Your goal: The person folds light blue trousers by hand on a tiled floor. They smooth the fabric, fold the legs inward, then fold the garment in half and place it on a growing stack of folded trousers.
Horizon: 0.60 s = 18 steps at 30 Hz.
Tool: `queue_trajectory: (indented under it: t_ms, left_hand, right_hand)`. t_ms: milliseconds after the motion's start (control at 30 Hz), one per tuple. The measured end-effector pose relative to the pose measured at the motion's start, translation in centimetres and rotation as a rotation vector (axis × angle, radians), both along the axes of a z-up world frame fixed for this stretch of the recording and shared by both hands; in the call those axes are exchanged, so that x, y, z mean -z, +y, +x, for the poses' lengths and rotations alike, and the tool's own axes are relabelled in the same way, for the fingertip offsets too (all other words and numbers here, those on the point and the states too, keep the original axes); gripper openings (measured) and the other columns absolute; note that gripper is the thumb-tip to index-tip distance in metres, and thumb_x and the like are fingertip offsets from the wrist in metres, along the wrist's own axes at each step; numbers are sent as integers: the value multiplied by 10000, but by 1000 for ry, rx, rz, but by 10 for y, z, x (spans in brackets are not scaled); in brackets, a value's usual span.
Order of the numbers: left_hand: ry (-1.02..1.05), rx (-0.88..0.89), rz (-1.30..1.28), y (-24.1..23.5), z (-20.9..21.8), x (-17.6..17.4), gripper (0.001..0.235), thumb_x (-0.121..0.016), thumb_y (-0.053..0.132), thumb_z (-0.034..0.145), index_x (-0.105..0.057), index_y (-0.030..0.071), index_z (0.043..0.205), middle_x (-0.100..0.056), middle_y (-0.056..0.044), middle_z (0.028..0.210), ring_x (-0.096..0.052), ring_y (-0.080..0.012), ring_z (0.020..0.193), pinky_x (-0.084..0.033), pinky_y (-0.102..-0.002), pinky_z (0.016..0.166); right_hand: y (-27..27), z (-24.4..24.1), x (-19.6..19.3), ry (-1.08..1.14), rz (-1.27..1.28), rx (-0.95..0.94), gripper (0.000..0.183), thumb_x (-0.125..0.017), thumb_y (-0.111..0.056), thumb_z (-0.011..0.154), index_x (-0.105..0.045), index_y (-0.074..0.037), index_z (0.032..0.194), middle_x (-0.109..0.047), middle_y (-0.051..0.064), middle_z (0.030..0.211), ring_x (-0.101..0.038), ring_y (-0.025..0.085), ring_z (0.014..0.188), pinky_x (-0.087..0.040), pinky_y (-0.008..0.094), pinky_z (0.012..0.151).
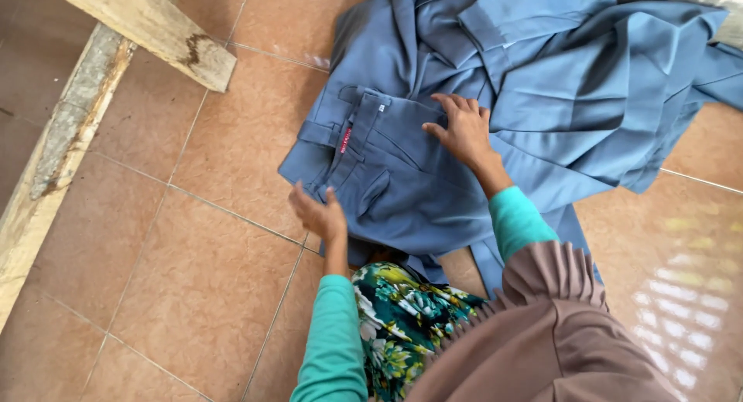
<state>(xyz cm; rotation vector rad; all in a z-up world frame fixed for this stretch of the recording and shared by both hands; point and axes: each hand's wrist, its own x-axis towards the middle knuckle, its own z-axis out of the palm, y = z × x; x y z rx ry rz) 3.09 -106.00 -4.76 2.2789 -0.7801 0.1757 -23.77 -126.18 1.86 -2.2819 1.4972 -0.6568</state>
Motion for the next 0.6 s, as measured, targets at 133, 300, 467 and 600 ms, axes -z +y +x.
queue_trajectory:
  t_ms: [133,300,467,600]
  left_hand:
    - [81,422,-167,-51,-39,-84,555,-717,11,921,-544,143,1432,-445,-277,1467,-436,-499,1382,-445,-550,1086]
    - [-344,841,367,-107,-56,-134,831,-685,-51,910,-326,271,1587,-267,-191,1658,-727,-345,1007,-606,-457,848]
    - [-486,794,477,-156,-4,-36,259,-590,169,949,-601,269,1188,-619,1,1071,-737,-273,785,-525,-454,736]
    - [-524,788,535,-185,-9,-27,337,-526,138,988,-546,299,1283,-663,0,1044,-743,-259,815,-521,-447,730]
  right_hand:
    - [-23,26,42,24,-19,-10,251,-775,-478,886,-713,-343,1090,-632,-56,1113,-572,218,1118,-411,451,933]
    - [35,56,-29,-173,63,-317,85,-728,-283,920,-686,-282,994,-600,21,1244,-558,299,1233,-430,506,974]
    - [14,30,-20,-82,124,-224,265,-740,-327,938,-672,-241,1180,-648,100,1127,-646,360,1111,-516,531,886]
    - [-14,-3,11,97,159,-113,311,-790,-393,886,-726,-178,1102,-649,100,1057,-650,346,1076,-543,518,866]
